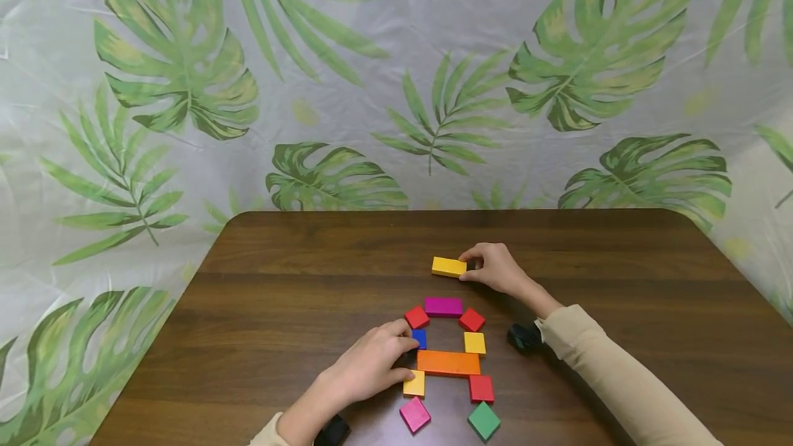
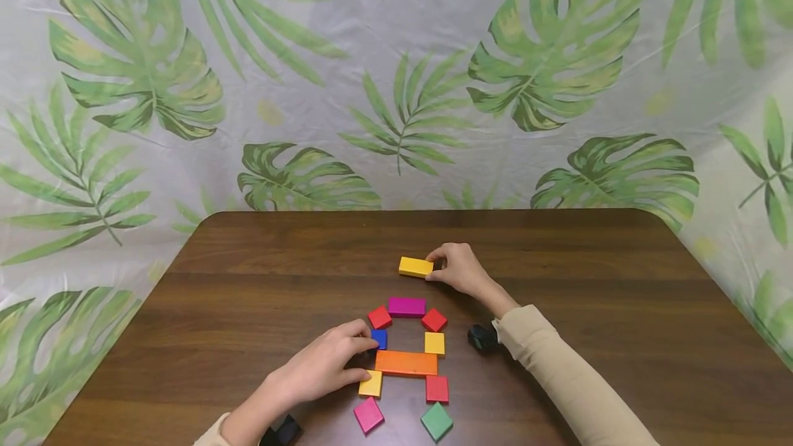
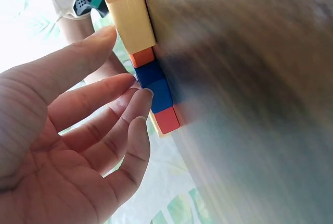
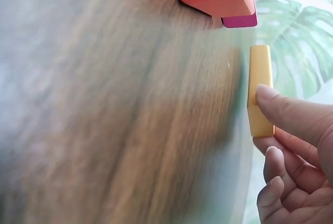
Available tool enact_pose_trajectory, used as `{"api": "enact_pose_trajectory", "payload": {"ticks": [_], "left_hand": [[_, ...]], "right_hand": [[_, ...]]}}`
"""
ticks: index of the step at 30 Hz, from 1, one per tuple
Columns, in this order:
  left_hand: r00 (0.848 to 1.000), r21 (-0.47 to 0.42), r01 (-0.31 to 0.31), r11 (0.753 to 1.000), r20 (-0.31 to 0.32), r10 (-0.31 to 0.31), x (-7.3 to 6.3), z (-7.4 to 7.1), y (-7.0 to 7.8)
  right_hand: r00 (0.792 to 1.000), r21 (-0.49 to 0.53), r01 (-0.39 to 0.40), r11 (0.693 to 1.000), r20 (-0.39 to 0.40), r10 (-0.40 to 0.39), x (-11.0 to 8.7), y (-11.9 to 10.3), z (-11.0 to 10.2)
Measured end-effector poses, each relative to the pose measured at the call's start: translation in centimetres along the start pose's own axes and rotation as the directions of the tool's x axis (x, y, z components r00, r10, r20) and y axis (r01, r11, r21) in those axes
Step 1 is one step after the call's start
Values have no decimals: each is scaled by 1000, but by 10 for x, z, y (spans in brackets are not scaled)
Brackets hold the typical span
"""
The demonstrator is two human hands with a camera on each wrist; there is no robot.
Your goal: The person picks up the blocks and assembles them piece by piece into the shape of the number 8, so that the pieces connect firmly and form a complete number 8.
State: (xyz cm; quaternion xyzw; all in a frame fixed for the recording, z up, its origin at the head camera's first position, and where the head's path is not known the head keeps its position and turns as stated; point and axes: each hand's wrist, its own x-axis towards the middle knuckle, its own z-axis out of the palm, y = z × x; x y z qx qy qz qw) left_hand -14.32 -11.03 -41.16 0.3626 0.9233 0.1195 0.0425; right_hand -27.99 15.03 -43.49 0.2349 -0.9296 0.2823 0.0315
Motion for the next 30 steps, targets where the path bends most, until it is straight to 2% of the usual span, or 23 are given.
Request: {"api": "enact_pose_trajectory", "payload": {"ticks": [13, 23, 30], "left_hand": [[1000, 2, -3, 1000, -9, 3, 0, 0, -1], [1000, 8, -15, 1000, -21, 15, -2, 2, 0], [999, 8, -19, 1000, -26, 19, -1, 0, 0]], "right_hand": [[1000, 37, 11, 999, -3, -11, -23, -7, -8], [998, 58, 64, 996, -11, -64, -43, -19, -9], [999, 68, 54, 996, 2, -54, -58, -28, -16]]}}
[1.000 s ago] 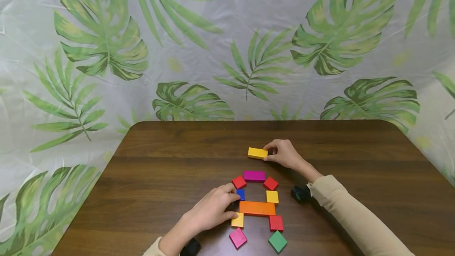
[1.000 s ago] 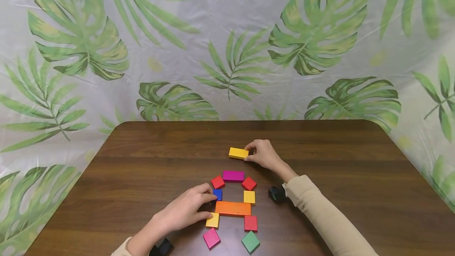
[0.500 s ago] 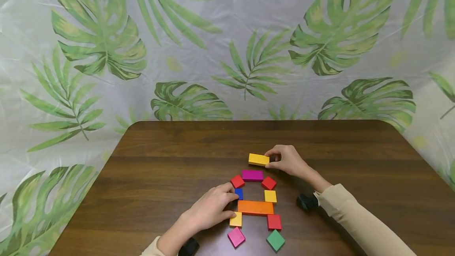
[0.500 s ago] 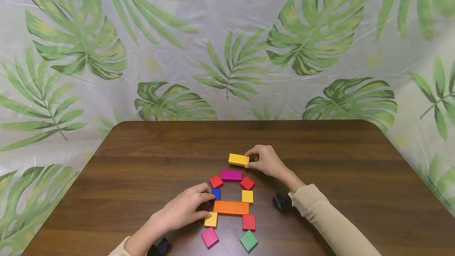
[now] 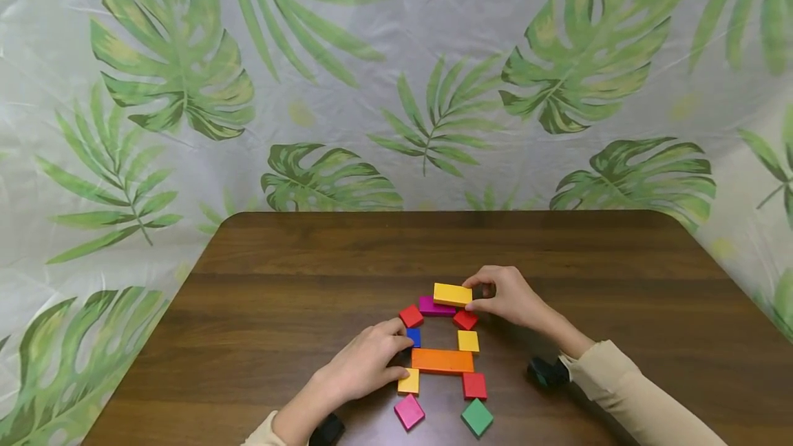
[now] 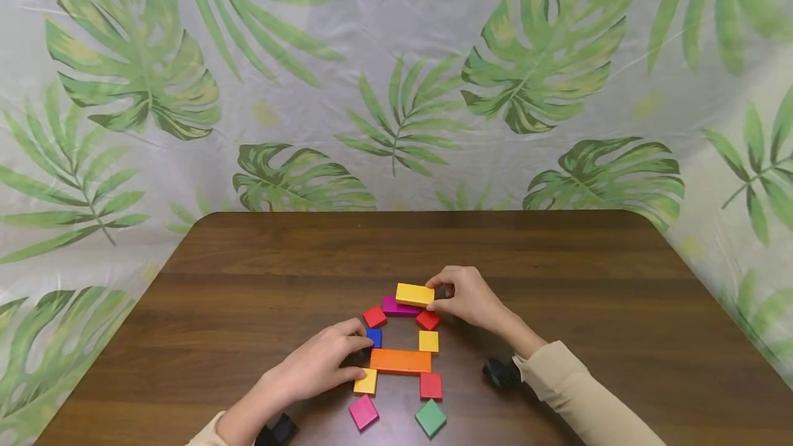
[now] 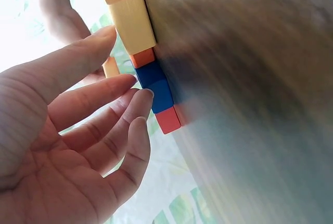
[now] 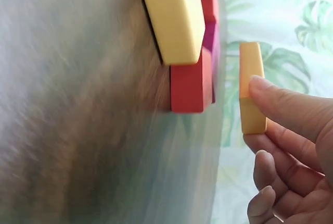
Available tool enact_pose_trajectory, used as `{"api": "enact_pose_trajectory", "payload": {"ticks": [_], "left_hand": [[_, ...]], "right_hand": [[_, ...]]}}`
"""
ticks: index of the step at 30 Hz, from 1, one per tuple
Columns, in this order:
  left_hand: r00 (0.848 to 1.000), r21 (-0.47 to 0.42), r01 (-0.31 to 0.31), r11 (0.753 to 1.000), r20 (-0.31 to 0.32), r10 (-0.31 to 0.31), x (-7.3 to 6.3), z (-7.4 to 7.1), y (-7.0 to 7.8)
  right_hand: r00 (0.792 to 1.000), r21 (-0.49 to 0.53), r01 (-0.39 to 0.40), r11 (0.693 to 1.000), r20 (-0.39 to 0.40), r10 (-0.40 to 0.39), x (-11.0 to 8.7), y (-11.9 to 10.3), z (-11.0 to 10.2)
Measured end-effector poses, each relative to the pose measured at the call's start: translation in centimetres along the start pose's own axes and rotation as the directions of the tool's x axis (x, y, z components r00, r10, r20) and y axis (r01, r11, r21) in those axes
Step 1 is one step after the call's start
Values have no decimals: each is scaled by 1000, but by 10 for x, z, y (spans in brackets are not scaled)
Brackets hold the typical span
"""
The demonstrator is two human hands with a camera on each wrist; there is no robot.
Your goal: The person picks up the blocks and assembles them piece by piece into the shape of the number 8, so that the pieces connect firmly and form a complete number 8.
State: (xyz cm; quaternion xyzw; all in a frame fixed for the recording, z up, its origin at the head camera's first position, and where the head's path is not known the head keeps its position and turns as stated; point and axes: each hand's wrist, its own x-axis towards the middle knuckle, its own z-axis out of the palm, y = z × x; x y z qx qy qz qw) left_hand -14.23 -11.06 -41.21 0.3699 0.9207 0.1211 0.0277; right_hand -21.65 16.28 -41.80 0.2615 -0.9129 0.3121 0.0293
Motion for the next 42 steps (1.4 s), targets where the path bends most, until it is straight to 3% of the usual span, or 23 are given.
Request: {"api": "enact_pose_trajectory", "payload": {"ticks": [12, 25, 36, 42], "left_hand": [[1000, 25, -10, 1000, -12, 11, 0, 1, 0], [1000, 33, -7, 999, -21, 8, 0, 4, -2], [1000, 29, -12, 1000, -28, 13, 1, 1, -1], [1000, 28, -12, 1000, -12, 12, 0, 0, -1]], "right_hand": [[997, 26, 71, 997, 7, -72, -32, -13, 1], [992, 77, 122, 990, 11, -123, -52, -29, 8], [970, 113, 241, 964, 1, -242, -70, -47, 14], [965, 160, 254, 954, 25, -262, -86, -54, 19]]}}
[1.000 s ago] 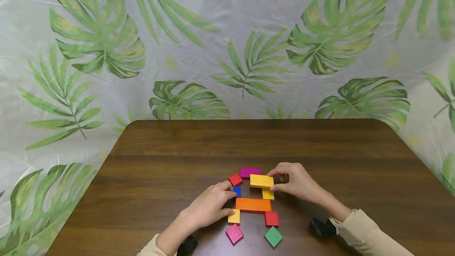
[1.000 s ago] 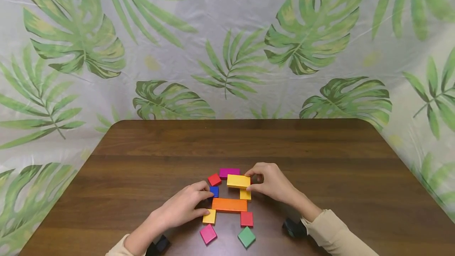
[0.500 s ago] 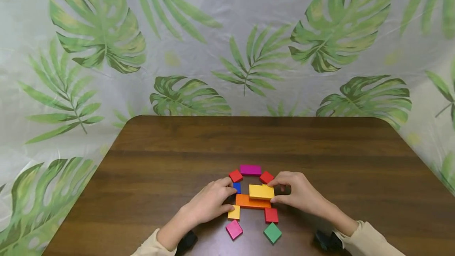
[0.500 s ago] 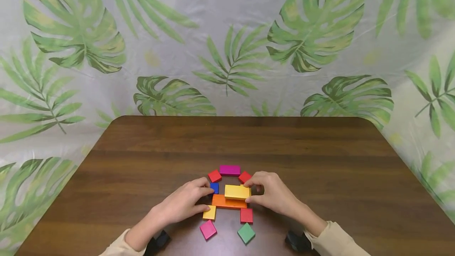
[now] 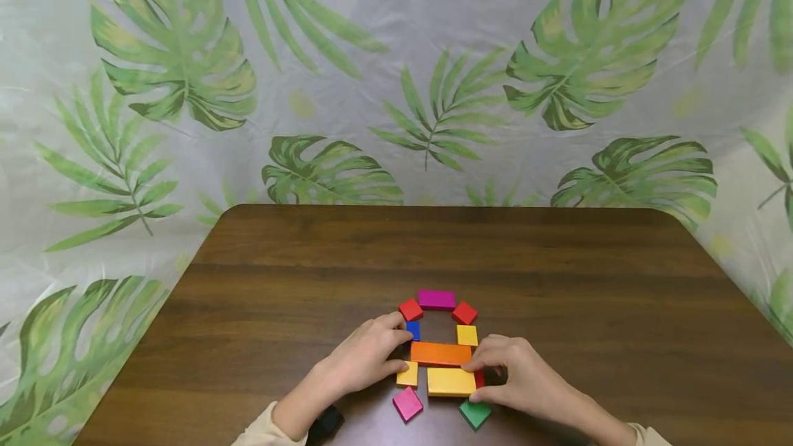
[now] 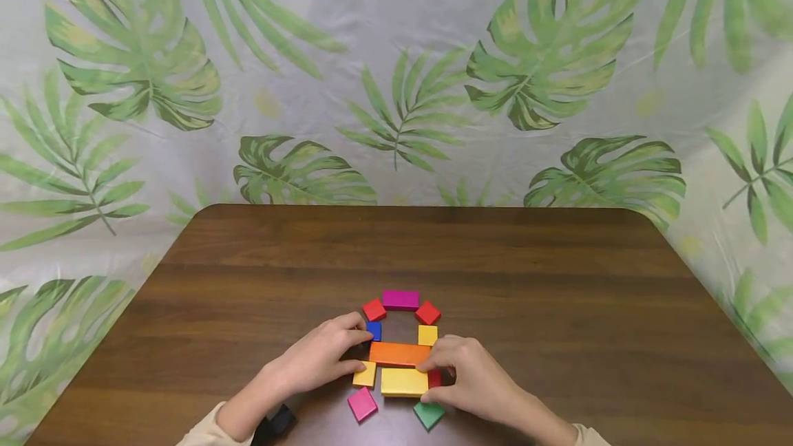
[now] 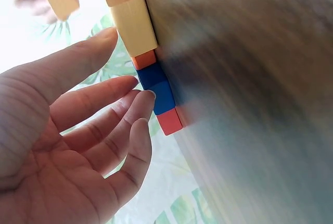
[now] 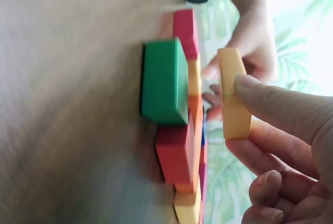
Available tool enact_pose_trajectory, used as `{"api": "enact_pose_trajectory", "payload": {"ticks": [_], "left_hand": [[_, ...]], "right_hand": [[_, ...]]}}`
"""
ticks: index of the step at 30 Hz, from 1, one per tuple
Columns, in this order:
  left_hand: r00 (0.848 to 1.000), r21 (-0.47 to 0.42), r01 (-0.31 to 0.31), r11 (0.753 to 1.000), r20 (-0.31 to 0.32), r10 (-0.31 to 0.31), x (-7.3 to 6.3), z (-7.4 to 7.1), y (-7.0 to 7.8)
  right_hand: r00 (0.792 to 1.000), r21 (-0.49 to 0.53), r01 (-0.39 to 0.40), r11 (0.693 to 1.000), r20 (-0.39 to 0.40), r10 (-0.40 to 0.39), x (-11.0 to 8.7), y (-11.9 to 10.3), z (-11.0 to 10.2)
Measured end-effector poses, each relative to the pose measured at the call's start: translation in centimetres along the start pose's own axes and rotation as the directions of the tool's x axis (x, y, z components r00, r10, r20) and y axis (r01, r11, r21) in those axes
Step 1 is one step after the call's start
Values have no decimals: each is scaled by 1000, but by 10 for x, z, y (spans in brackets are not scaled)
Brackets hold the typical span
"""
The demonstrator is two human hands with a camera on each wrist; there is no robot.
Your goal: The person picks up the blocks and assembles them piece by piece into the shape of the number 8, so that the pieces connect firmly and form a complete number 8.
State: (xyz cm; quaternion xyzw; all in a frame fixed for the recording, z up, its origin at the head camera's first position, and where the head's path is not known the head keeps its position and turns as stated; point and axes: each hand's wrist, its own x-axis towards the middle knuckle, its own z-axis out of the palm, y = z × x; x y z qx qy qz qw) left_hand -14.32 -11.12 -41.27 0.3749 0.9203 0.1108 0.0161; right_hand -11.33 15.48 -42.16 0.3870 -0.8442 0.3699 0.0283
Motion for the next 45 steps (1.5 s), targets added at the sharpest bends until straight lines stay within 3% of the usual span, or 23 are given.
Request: {"api": "enact_pose_trajectory", "payload": {"ticks": [8, 13, 19, 23, 26, 32, 36, 39, 45], "left_hand": [[1000, 14, -1, 1000, -6, 1, 1, 2, 1], [1000, 8, 0, 1000, -3, 0, 0, 2, 2], [1000, 7, 12, 1000, -8, -12, -1, -1, 2], [1000, 8, -1, 1000, -9, 1, -1, 0, 2], [1000, 4, -8, 1000, -21, 8, -1, 1, 3], [999, -1, -17, 1000, -35, 17, -2, 2, 2], [999, -4, -17, 1000, -39, 17, -2, 3, 1], [999, -8, -22, 1000, -42, 22, -2, 3, 1], [999, -15, -24, 1000, -39, 24, 0, 3, 2]], "right_hand": [[999, 58, 2, 998, 50, -5, -14, -14, 11], [993, 13, 116, 993, 36, -116, -21, -16, 20], [971, 6, 239, 971, 21, -239, -23, -14, 30], [956, -64, 292, 954, 21, -291, -26, -15, 32], [952, -116, 307, 945, 43, -304, -27, -18, 33], [947, -108, 315, 943, 92, -306, -28, -24, 34], [925, -111, 375, 921, 111, -363, -25, -24, 37], [920, -142, 389, 910, 115, -375, -23, -24, 39], [937, -201, 351, 915, 74, -343, -20, -26, 39]]}}
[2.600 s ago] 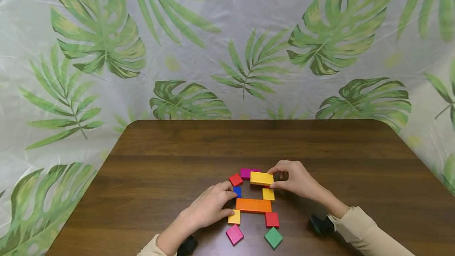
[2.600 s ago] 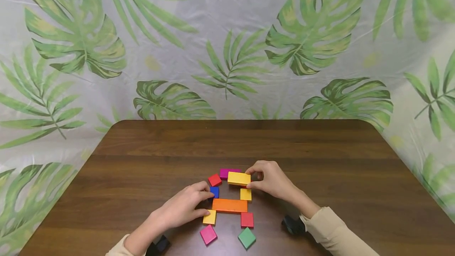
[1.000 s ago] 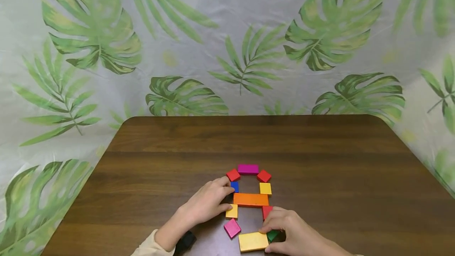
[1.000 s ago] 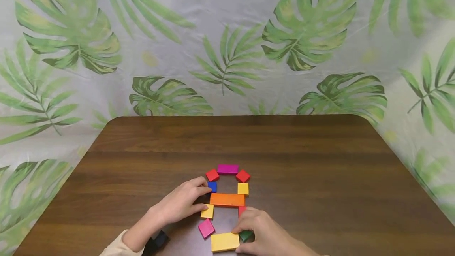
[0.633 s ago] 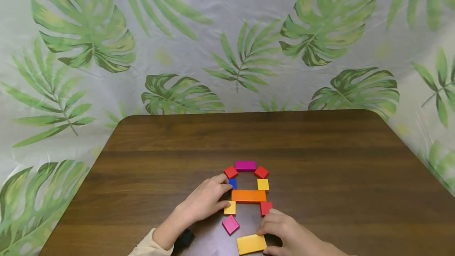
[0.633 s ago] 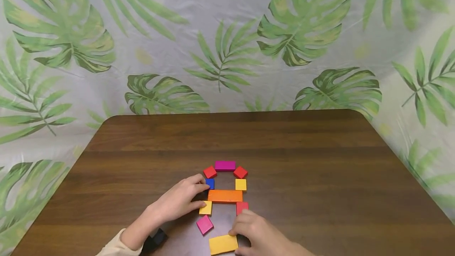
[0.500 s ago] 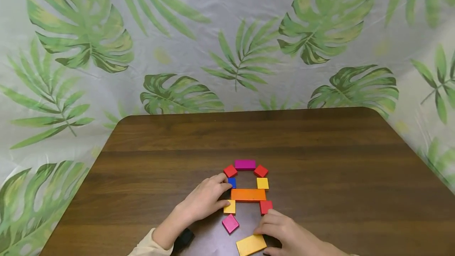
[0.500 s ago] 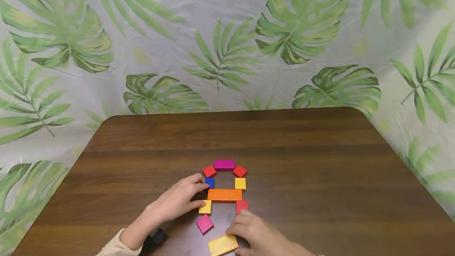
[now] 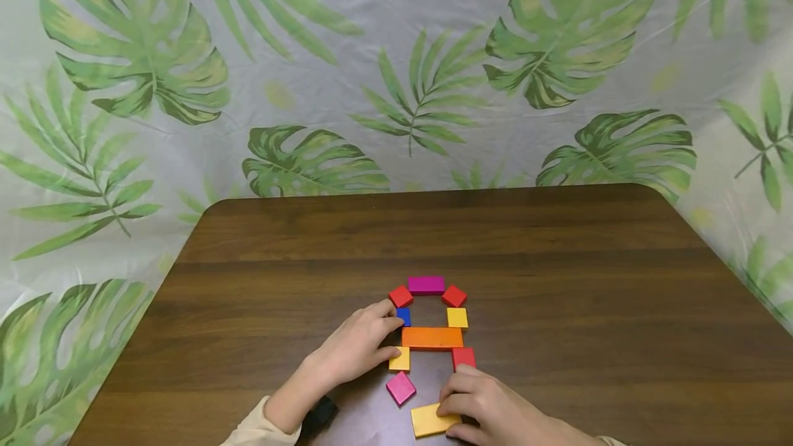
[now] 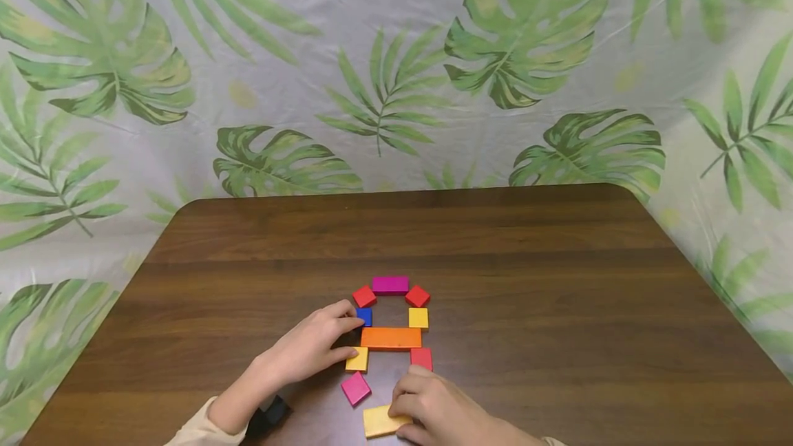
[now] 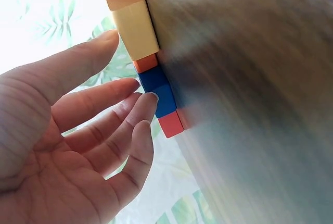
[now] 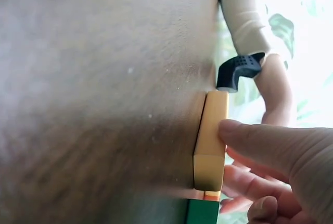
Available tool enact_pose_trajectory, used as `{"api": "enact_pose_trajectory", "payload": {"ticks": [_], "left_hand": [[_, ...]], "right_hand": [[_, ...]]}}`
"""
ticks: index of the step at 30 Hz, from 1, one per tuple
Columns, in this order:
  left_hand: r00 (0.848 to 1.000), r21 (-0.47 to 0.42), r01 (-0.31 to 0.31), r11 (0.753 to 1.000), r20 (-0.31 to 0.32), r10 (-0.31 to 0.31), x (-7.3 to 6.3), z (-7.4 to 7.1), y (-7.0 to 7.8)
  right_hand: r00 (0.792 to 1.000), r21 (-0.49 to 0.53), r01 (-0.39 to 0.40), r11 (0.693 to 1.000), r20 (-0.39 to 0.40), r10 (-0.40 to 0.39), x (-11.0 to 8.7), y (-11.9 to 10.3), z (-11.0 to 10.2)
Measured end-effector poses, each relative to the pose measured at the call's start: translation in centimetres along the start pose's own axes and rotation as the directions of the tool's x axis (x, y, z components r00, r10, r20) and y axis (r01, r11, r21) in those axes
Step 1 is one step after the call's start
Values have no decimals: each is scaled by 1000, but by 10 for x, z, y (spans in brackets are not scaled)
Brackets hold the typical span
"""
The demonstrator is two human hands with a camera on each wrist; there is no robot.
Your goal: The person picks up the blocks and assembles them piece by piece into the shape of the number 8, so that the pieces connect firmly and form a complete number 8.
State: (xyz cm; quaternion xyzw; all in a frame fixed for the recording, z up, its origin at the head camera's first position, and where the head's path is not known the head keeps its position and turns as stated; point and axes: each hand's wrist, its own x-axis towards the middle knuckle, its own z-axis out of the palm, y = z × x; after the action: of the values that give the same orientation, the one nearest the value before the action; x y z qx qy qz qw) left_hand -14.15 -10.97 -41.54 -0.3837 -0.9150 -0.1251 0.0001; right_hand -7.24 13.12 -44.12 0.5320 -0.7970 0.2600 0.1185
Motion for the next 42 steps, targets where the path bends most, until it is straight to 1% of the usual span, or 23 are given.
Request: {"api": "enact_pose_trajectory", "payload": {"ticks": [3, 8, 15, 28, 34, 38, 42], "left_hand": [[1000, 4, 3, 1000, 4, -3, 1, -1, 0], [1000, 9, 4, 1000, 12, -4, 2, 0, 2], [1000, 8, 9, 1000, 18, -9, 2, -1, 2], [999, 4, 16, 1000, 30, -16, 2, -2, 2], [999, 4, 13, 1000, 32, -14, 3, -3, 2], [999, -5, 22, 1000, 30, -22, 2, -4, 1], [999, -30, 29, 999, 35, -28, 1, -2, 2]], "right_hand": [[1000, -17, -20, 1000, -17, 20, 1, -1, 0], [998, -12, -66, 998, -5, 66, 2, -1, 1], [992, 25, -122, 992, 1, 122, 3, -2, -1], [987, 50, -157, 986, 37, 155, 4, -2, -2], [988, 39, -156, 987, 16, 156, 4, -1, -2], [986, 43, -168, 985, 22, 168, 5, -1, -2], [989, 33, -146, 989, 19, 145, 4, -1, 0]]}}
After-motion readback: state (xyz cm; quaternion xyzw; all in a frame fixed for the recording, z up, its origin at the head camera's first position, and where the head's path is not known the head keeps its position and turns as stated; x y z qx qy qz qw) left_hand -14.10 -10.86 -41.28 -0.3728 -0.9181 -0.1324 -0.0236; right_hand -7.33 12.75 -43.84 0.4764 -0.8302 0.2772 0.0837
